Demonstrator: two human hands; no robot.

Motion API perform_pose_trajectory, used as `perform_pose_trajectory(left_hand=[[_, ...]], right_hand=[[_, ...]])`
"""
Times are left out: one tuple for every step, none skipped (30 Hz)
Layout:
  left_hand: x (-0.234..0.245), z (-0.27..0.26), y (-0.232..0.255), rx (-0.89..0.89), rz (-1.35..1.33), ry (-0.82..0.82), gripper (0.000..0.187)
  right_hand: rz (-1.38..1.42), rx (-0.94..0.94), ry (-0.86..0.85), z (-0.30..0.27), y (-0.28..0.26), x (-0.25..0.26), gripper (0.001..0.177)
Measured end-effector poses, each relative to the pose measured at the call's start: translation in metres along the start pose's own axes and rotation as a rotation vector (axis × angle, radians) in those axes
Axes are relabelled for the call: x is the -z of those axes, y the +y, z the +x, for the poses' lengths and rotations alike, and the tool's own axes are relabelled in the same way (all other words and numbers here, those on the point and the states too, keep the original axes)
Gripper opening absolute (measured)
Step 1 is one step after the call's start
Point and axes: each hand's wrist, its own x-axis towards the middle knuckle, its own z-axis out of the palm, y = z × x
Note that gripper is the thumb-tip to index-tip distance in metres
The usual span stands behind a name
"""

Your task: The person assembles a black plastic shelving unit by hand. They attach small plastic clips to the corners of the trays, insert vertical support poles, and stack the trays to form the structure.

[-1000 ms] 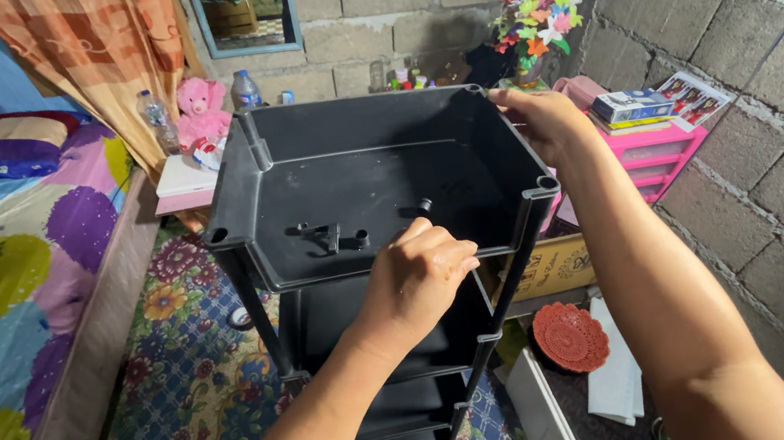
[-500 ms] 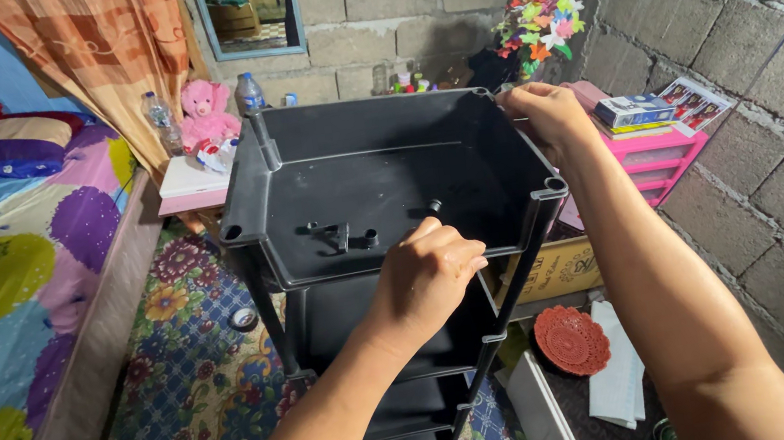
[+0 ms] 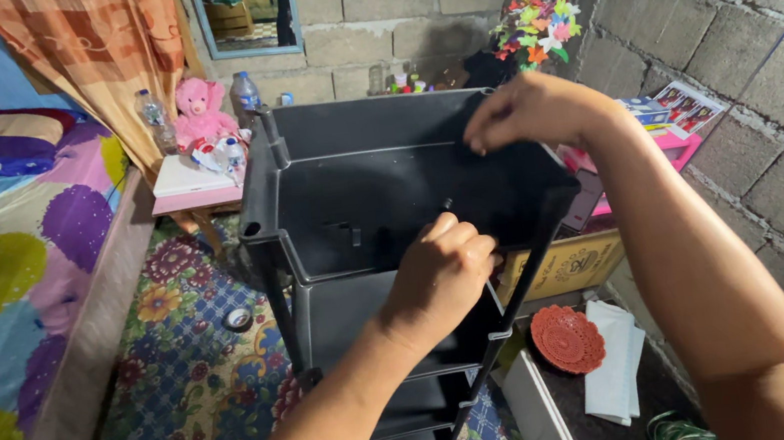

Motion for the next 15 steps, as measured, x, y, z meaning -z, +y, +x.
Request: perform_pose_trajectory(left_hand=[[0.006, 0.001, 0.004, -0.012, 0.034, -0.002, 0.01], [0.013, 0.004, 0.007, -0.025, 0.068, -0.003, 0.011], [0.024, 0.005, 0.011, -0.046, 0.031, 0.046, 0.012], [0.036, 0.004, 0.016, -0.068, -0.006, 0.094, 0.019], [0.049, 0.003, 0.02, -0.09, -0.044, 0.142, 0.026], [0.065, 0.002, 0.022, -0.072, -0.063, 0.179, 0.026], [0.082, 0.001, 0.021, -0.054, -0.081, 0.215, 0.025], [0.1, -0.001, 0.017, -0.037, -0.098, 0.251, 0.024], [0.119, -0.006, 0.01, -0.005, -0.073, 0.283, 0.022], [0.139, -0.011, -0.001, 0.026, -0.047, 0.315, 0.02], [0.155, -0.016, -0.016, 0.109, -0.071, 0.365, 0.016], [0.168, -0.02, -0.034, 0.19, -0.094, 0.412, 0.012], [0.177, -0.024, -0.056, 0.265, -0.111, 0.441, 0.012], [0.182, -0.026, -0.083, 0.339, -0.127, 0.47, 0.013], [0.182, -0.023, -0.114, 0.477, -0.244, 0.459, 0.016]], right_hand=[[-0.084, 0.119, -0.098, 0.001, -0.007, -0.001, 0.029], [-0.115, 0.125, -0.144, 0.002, -0.013, -0.005, 0.03], [-0.145, 0.132, -0.189, 0.003, -0.017, -0.01, 0.03], [-0.174, 0.137, -0.233, 0.004, -0.021, -0.014, 0.031], [-0.22, 0.122, -0.25, 0.006, -0.025, -0.017, 0.031], [-0.264, 0.104, -0.268, 0.007, -0.029, -0.02, 0.032], [-0.308, 0.086, -0.287, 0.008, -0.034, -0.023, 0.033], [-0.333, 0.056, -0.253, 0.009, -0.039, -0.023, 0.034], [-0.359, 0.027, -0.219, 0.007, -0.044, -0.018, 0.035], [-0.385, -0.002, -0.185, 0.006, -0.05, -0.016, 0.036], [-0.343, 0.027, -0.153, 0.007, -0.058, -0.015, 0.036], [-0.301, 0.057, -0.12, 0.011, -0.066, -0.011, 0.036], [-0.259, 0.087, -0.086, 0.015, -0.074, -0.008, 0.036], [-0.261, 0.084, -0.076, 0.022, -0.081, -0.008, 0.036], [-0.264, 0.082, -0.066, 0.031, -0.089, -0.01, 0.035]])
